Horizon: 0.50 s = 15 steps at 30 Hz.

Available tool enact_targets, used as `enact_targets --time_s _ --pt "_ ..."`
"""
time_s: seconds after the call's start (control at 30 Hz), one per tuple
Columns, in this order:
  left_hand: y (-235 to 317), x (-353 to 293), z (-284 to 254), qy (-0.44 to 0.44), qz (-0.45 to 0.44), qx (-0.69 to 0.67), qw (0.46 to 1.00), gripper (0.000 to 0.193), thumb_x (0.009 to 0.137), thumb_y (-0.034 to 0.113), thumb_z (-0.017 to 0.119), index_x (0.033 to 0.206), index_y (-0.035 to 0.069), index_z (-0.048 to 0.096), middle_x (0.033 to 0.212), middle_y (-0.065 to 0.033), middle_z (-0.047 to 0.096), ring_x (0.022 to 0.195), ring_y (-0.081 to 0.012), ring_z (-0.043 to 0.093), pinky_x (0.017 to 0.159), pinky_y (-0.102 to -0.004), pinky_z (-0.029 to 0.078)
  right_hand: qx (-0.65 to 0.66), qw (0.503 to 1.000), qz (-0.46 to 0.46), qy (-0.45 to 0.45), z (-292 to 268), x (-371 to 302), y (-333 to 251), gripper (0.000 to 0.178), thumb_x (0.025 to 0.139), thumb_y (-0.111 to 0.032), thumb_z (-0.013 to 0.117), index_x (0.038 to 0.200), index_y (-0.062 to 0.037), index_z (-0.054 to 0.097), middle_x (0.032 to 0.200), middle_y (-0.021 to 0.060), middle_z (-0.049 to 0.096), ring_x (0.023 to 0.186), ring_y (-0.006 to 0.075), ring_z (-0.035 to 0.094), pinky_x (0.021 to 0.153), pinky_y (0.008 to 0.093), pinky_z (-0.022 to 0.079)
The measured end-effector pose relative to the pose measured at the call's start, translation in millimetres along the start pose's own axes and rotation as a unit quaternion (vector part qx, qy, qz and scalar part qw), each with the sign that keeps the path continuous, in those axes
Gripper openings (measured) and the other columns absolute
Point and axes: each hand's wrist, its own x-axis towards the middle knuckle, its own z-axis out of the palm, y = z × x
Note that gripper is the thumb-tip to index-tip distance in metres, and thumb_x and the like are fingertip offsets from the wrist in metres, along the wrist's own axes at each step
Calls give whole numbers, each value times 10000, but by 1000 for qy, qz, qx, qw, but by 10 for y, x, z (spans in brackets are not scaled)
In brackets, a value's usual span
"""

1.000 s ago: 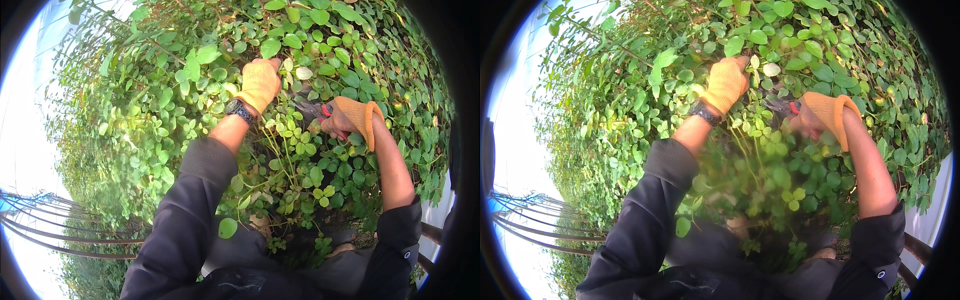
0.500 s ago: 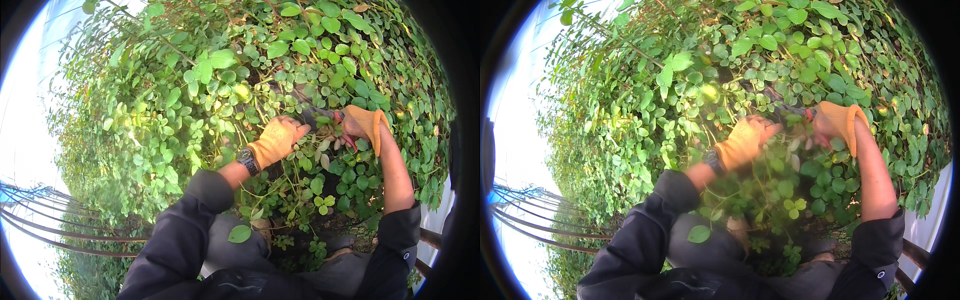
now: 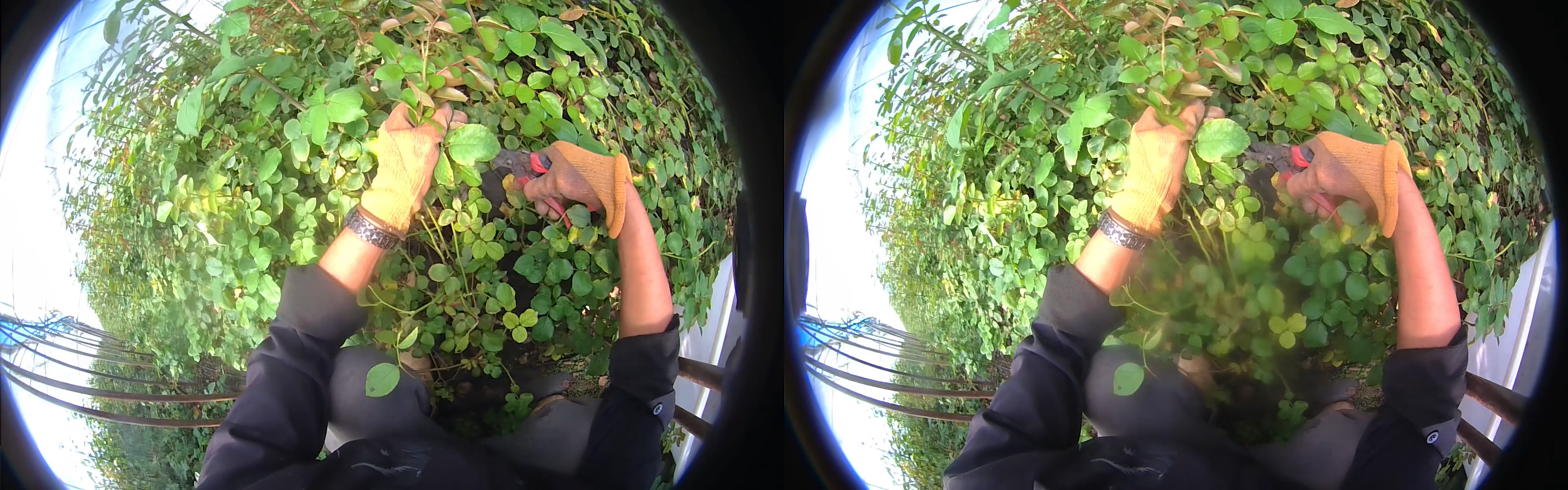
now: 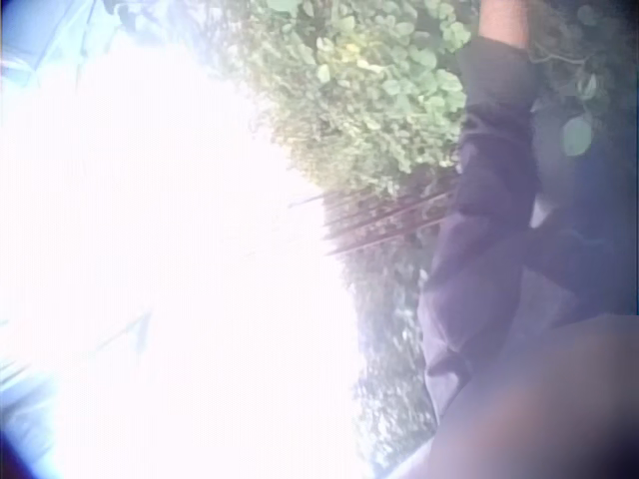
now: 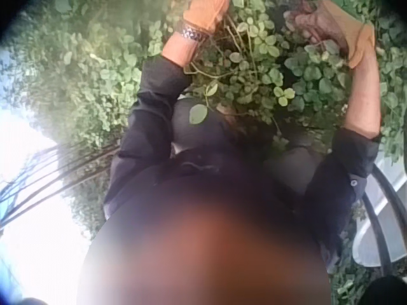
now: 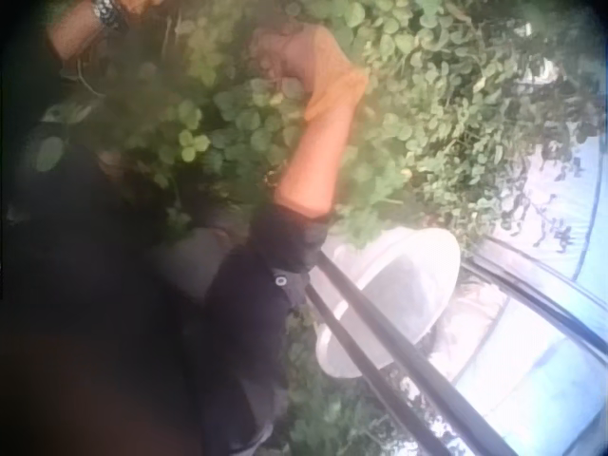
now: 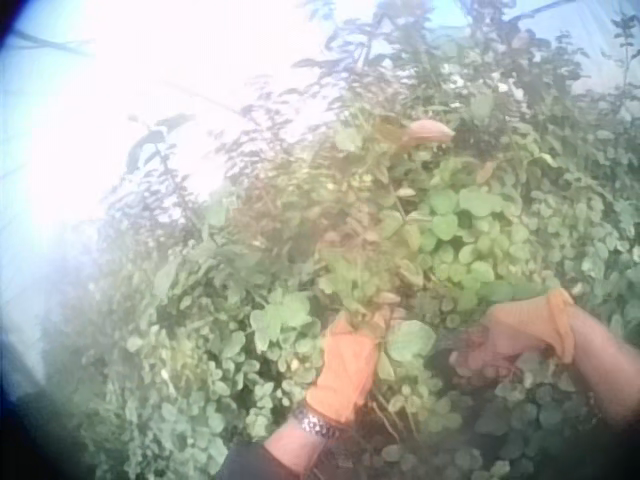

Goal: The person puts on a single orange glove, then uses pruning shears to cut leafy stems from a dense vine and places the cuttings into a white bucket. The person continues harvesting by hand and with shears, accumulating cuttings in the bucket.

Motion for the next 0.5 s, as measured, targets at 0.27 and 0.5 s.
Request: enact_targets --time_s 0.27,0.5 --pt "-522 561 394 7 -44 155 987 268 1064 130 682 1291 -9 718 1130 -95 806 1009 -182 748 854 -335 576 130 904 -320 251 -605 -676 -1317 595 1106 -339 611 1536 71 576 925 10 668 835 118 634 758 286 503" --pt "-1538 978 841 -84 223 851 468 280 1143 173 530 1341 96 713 1315 -105 776 1185 -251 722 999 -312 556 192 827 -409 335 -764 -1139 -1090 601 1133 -351 590 1562 68 539 979 9 657 872 150 631 789 300 497"
